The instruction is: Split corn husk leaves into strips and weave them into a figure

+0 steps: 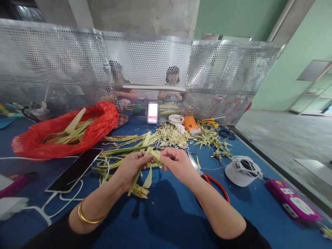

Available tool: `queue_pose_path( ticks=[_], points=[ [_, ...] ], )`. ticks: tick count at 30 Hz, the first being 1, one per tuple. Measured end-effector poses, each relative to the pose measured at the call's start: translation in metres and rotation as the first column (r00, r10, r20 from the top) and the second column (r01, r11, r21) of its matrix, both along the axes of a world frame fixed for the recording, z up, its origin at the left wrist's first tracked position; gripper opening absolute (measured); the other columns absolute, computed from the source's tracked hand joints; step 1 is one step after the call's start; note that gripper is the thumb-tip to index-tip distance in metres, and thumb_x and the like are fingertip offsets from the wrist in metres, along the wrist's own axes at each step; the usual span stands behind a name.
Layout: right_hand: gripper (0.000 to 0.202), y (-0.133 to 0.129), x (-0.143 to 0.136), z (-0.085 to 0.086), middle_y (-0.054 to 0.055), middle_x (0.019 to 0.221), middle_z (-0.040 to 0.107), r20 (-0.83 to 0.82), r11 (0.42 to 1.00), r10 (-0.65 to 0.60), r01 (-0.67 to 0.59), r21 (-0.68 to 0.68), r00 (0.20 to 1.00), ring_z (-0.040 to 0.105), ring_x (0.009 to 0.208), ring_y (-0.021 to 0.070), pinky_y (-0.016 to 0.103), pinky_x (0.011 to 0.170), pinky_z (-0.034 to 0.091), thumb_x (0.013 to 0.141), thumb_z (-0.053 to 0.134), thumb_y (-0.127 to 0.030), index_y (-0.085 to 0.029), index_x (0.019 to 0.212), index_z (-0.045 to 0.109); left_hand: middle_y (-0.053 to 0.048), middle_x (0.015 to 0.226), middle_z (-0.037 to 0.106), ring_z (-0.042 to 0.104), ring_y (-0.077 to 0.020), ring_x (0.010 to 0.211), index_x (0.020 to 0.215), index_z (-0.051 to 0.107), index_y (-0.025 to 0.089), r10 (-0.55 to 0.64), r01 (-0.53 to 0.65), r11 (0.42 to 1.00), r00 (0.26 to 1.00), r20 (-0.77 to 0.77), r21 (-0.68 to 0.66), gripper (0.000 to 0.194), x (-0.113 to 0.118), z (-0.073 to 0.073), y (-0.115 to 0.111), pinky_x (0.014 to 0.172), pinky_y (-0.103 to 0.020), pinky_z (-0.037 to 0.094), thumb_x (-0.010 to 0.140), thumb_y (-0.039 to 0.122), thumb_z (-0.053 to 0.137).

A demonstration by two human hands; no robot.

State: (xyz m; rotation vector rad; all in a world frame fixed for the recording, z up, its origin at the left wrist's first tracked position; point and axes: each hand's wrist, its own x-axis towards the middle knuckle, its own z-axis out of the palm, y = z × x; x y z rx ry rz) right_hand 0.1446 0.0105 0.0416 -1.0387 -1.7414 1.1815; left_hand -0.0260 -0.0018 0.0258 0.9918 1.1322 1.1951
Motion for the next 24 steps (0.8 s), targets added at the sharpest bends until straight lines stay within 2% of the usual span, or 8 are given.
queue_pose_path(
  ticks=[4, 12, 18, 24],
  points=[
    [0.019, 0.000, -0.001, 0.001, -0.004, 0.048, 0.052, -0.017, 0.999, -0.033, 0.033, -0.038, 0.999, 0.055, 0.056, 0.0128, 0.025, 0.058, 0.040, 0.077, 0.054, -0.025, -0.020, 0.059, 0.055, -0.003, 0.066, 0.067, 0.039, -0.0060, 0.050, 0.066, 0.068, 0.014, -0.015, 0.015, 1.000, 1.000, -0.005, 0.002, 0.027, 0.000, 0.000, -0.001, 0.050, -0.020, 0.032, 0.057, 0.037, 0.079],
    [0.018, -0.001, -0.001, -0.009, -0.005, 0.049, 0.054, 0.063, 0.996, -0.088, 0.088, 0.007, 0.994, 0.051, 0.053, 0.0109, 0.023, 0.055, 0.037, 0.077, 0.051, -0.020, -0.020, 0.060, 0.054, -0.005, 0.068, 0.070, 0.041, -0.0067, 0.049, 0.071, 0.070, 0.013, 0.001, 0.001, 1.000, 0.999, -0.047, 0.031, 0.025, 0.003, 0.001, -0.003, 0.050, -0.021, 0.034, 0.060, 0.034, 0.077],
    [0.016, 0.000, -0.001, -0.010, -0.005, 0.048, 0.054, 0.059, 0.990, -0.139, 0.138, 0.022, 0.989, 0.048, 0.049, 0.0099, 0.022, 0.052, 0.036, 0.076, 0.052, -0.020, -0.019, 0.060, 0.055, -0.005, 0.069, 0.070, 0.043, -0.0063, 0.050, 0.072, 0.070, 0.012, 0.009, -0.007, 0.999, 0.999, -0.052, 0.047, 0.021, 0.003, -0.002, -0.003, 0.051, -0.020, 0.034, 0.065, 0.031, 0.075],
    [0.016, 0.000, -0.002, -0.010, -0.005, 0.047, 0.053, 0.102, 0.992, -0.126, 0.124, 0.025, 0.987, 0.050, 0.049, 0.0105, 0.022, 0.051, 0.036, 0.075, 0.052, -0.020, -0.020, 0.059, 0.055, -0.005, 0.067, 0.070, 0.047, -0.0085, 0.053, 0.072, 0.069, 0.013, -0.045, 0.054, 0.996, 0.991, -0.125, 0.072, 0.021, 0.005, -0.002, -0.004, 0.052, -0.021, 0.035, 0.066, 0.032, 0.073]
  ],
)
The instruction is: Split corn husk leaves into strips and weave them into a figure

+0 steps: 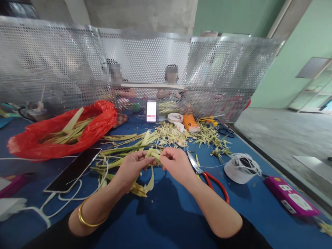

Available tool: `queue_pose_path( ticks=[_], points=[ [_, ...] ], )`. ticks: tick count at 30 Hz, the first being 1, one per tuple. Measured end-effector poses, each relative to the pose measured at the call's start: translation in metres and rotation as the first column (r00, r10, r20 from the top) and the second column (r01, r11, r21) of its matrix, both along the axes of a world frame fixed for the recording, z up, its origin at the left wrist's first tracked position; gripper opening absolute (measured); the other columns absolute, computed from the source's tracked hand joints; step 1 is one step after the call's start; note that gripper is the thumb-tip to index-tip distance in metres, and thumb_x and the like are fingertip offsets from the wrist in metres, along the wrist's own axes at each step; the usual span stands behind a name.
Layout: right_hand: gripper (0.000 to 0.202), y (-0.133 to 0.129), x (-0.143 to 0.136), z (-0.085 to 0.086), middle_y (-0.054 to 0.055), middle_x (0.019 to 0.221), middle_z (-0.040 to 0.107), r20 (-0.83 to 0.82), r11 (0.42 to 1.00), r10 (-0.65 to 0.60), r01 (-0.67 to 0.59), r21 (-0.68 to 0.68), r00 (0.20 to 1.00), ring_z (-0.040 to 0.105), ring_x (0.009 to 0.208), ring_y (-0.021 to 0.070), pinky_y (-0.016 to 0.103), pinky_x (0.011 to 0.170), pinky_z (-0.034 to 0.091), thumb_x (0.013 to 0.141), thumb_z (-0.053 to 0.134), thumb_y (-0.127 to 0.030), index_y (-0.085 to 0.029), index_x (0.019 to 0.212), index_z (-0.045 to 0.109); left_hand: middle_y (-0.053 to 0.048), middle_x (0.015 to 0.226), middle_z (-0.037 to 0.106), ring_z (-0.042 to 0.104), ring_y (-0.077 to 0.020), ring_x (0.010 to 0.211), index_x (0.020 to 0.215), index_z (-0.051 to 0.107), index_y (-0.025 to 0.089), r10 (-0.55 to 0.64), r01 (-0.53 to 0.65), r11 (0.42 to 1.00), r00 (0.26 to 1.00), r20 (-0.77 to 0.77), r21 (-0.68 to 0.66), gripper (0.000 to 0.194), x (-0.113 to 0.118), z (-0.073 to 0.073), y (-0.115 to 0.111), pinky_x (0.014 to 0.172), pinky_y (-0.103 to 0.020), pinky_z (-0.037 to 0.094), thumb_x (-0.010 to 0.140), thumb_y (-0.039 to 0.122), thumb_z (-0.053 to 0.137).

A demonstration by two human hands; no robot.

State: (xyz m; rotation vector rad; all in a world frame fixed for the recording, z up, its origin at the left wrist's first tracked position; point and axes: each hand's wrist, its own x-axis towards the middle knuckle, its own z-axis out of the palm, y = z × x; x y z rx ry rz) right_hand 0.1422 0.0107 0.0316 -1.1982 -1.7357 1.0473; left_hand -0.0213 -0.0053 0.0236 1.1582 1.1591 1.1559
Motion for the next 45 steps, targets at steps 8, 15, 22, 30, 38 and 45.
queue_pose_path(
  ticks=[8, 15, 22, 30, 38, 45],
  points=[
    [0.006, -0.009, -0.009, -0.006, -0.003, 0.061, 0.062, 0.265, 0.968, -0.145, 0.080, 0.240, 0.953, 0.052, 0.054, 0.0125, 0.023, 0.052, 0.034, 0.080, 0.053, -0.024, -0.021, 0.080, 0.059, 0.004, 0.052, 0.054, 0.038, -0.0068, 0.048, 0.066, 0.067, 0.014, -0.011, 0.017, 0.999, 0.991, -0.130, 0.050, 0.014, 0.005, -0.008, -0.004, 0.048, -0.020, 0.030, 0.069, 0.027, 0.065],
    [0.017, -0.005, -0.002, -0.002, -0.001, 0.067, 0.062, 0.373, 0.957, -0.074, -0.040, 0.289, 0.925, 0.054, 0.060, 0.0138, 0.024, 0.056, 0.034, 0.087, 0.050, -0.029, -0.022, 0.092, 0.065, 0.002, 0.062, 0.062, 0.049, -0.0110, 0.058, 0.068, 0.071, 0.015, -0.108, 0.165, 0.975, 0.937, -0.331, 0.147, 0.017, 0.005, -0.007, -0.008, 0.056, -0.021, 0.034, 0.069, 0.016, 0.054],
    [0.017, 0.002, -0.002, -0.001, -0.002, 0.062, 0.053, 0.090, 0.996, -0.025, 0.017, 0.086, 0.996, 0.046, 0.056, 0.0099, 0.022, 0.052, 0.034, 0.076, 0.060, -0.026, -0.018, 0.061, 0.059, 0.005, 0.048, 0.048, 0.037, -0.0084, 0.049, 0.059, 0.070, 0.015, -0.225, 0.279, 0.958, 0.872, -0.434, 0.064, 0.016, 0.006, -0.007, -0.012, 0.049, -0.022, 0.027, 0.068, 0.020, 0.057],
    [0.034, 0.009, -0.004, -0.002, -0.006, 0.050, 0.050, -0.478, 0.977, -0.190, 0.116, -0.181, 0.858, 0.052, 0.044, 0.0089, 0.022, 0.050, 0.040, 0.075, 0.066, -0.043, -0.018, 0.058, 0.049, 0.001, 0.054, 0.060, 0.041, -0.0090, 0.047, 0.056, 0.070, 0.017, -0.492, 0.475, 0.870, 0.849, -0.195, -0.130, 0.016, 0.012, 0.000, -0.020, 0.047, -0.021, 0.032, 0.066, 0.029, 0.065],
    [0.036, 0.016, -0.002, -0.007, -0.003, 0.054, 0.059, -0.628, 0.971, -0.236, 0.160, -0.176, 0.742, 0.062, 0.052, 0.0118, 0.023, 0.054, 0.047, 0.068, 0.073, -0.045, -0.018, 0.060, 0.052, -0.002, 0.059, 0.064, 0.045, -0.0082, 0.048, 0.065, 0.072, 0.015, -0.515, 0.498, 0.855, 0.849, -0.116, -0.148, 0.020, 0.007, -0.001, -0.017, 0.049, -0.020, 0.035, 0.068, 0.034, 0.069],
    [0.038, 0.016, -0.012, -0.017, -0.001, 0.060, 0.065, -0.654, 0.962, -0.198, 0.018, -0.272, 0.730, 0.068, 0.066, 0.0168, 0.025, 0.061, 0.049, 0.064, 0.076, -0.049, -0.018, 0.065, 0.055, -0.001, 0.058, 0.063, 0.045, -0.0063, 0.047, 0.074, 0.073, 0.014, -0.437, 0.435, 0.872, 0.899, 0.044, -0.224, 0.023, 0.010, -0.009, -0.019, 0.047, -0.018, 0.033, 0.069, 0.036, 0.072]
  ],
)
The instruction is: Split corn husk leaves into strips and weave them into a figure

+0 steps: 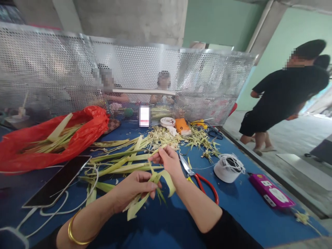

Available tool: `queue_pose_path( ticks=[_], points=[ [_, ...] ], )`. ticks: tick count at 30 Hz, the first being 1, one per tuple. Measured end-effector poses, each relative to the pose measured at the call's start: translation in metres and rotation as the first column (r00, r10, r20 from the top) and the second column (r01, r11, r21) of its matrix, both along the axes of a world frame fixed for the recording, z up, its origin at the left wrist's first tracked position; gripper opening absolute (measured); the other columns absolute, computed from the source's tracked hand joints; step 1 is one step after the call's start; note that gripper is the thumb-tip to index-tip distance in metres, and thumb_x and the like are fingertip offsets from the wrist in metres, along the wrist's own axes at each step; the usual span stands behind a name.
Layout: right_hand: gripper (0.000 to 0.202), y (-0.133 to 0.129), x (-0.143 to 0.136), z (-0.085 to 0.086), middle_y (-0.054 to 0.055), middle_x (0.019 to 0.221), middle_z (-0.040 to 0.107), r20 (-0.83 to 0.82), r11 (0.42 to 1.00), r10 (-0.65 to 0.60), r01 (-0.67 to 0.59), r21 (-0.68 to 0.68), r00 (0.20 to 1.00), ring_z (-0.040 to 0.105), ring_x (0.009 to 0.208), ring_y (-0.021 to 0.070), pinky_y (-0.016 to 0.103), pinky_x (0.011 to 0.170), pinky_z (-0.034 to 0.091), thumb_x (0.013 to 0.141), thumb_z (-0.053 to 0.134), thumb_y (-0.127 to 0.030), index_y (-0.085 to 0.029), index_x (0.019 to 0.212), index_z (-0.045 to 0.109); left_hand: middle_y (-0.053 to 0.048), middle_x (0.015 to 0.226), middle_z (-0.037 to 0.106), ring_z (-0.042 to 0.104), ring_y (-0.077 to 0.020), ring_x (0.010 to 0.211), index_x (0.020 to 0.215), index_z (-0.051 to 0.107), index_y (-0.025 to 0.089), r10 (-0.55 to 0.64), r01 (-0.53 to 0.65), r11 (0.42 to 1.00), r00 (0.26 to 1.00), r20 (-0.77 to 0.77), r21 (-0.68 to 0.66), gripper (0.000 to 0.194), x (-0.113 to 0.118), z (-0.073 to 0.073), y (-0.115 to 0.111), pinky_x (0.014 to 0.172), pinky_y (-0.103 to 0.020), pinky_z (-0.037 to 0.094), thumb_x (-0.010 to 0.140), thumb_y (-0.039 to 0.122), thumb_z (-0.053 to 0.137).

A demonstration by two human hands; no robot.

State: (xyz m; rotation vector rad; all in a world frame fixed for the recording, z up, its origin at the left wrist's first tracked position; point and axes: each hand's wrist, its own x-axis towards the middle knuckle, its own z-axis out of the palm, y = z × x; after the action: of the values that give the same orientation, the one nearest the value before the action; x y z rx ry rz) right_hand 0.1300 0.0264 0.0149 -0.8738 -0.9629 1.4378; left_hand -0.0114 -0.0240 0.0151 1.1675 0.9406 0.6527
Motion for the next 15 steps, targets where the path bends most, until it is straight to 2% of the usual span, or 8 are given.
queue_pose_path(
  ticks=[5, 8, 10, 13, 15],
  points=[
    [0.027, -0.003, -0.004, -0.001, 0.004, 0.077, 0.072, -0.032, 0.999, 0.048, -0.048, -0.006, 0.998, 0.068, 0.078, 0.0180, 0.029, 0.073, 0.050, 0.069, 0.074, -0.039, -0.017, 0.076, 0.061, 0.003, 0.051, 0.055, 0.040, -0.0055, 0.038, 0.073, 0.070, 0.014, 0.211, -0.205, 0.974, 0.976, 0.058, -0.098, 0.031, 0.002, 0.004, 0.002, 0.039, -0.019, 0.029, 0.065, 0.043, 0.075],
    [0.034, -0.004, -0.003, 0.002, 0.004, 0.085, 0.072, -0.042, 0.997, 0.069, -0.070, -0.038, 0.997, 0.067, 0.076, 0.0187, 0.028, 0.066, 0.051, 0.060, 0.076, -0.026, -0.018, 0.092, 0.065, 0.004, 0.047, 0.050, 0.039, -0.0052, 0.038, 0.059, 0.063, 0.015, 0.360, -0.350, 0.931, 0.927, 0.103, -0.103, 0.032, 0.000, 0.007, 0.006, 0.039, -0.019, 0.028, 0.063, 0.043, 0.076],
    [0.037, -0.006, -0.003, 0.006, 0.003, 0.084, 0.072, 0.019, 0.988, 0.152, -0.152, -0.012, 0.988, 0.065, 0.070, 0.0165, 0.026, 0.060, 0.049, 0.060, 0.074, -0.021, -0.019, 0.096, 0.067, 0.004, 0.043, 0.045, 0.038, -0.0051, 0.037, 0.051, 0.057, 0.015, 0.451, -0.444, 0.892, 0.886, 0.109, -0.078, 0.037, -0.002, 0.006, 0.009, 0.038, -0.019, 0.027, 0.063, 0.044, 0.076],
    [0.031, -0.011, -0.005, 0.009, 0.001, 0.077, 0.070, 0.120, 0.944, 0.313, -0.322, 0.069, 0.942, 0.061, 0.061, 0.0129, 0.024, 0.058, 0.047, 0.064, 0.073, -0.024, -0.018, 0.095, 0.069, 0.004, 0.041, 0.046, 0.037, -0.0060, 0.037, 0.052, 0.057, 0.016, 0.492, -0.493, 0.870, 0.866, 0.091, -0.008, 0.038, -0.004, 0.004, 0.013, 0.038, -0.020, 0.026, 0.063, 0.046, 0.076],
    [0.029, -0.013, -0.007, 0.008, -0.001, 0.071, 0.067, 0.156, 0.936, 0.313, -0.332, 0.120, 0.937, 0.058, 0.055, 0.0118, 0.024, 0.056, 0.047, 0.064, 0.074, -0.027, -0.018, 0.091, 0.069, 0.003, 0.043, 0.049, 0.038, -0.0062, 0.037, 0.053, 0.059, 0.015, 0.482, -0.485, 0.873, 0.873, 0.071, 0.051, 0.036, -0.003, 0.003, 0.013, 0.039, -0.020, 0.028, 0.063, 0.046, 0.075]
  ],
)
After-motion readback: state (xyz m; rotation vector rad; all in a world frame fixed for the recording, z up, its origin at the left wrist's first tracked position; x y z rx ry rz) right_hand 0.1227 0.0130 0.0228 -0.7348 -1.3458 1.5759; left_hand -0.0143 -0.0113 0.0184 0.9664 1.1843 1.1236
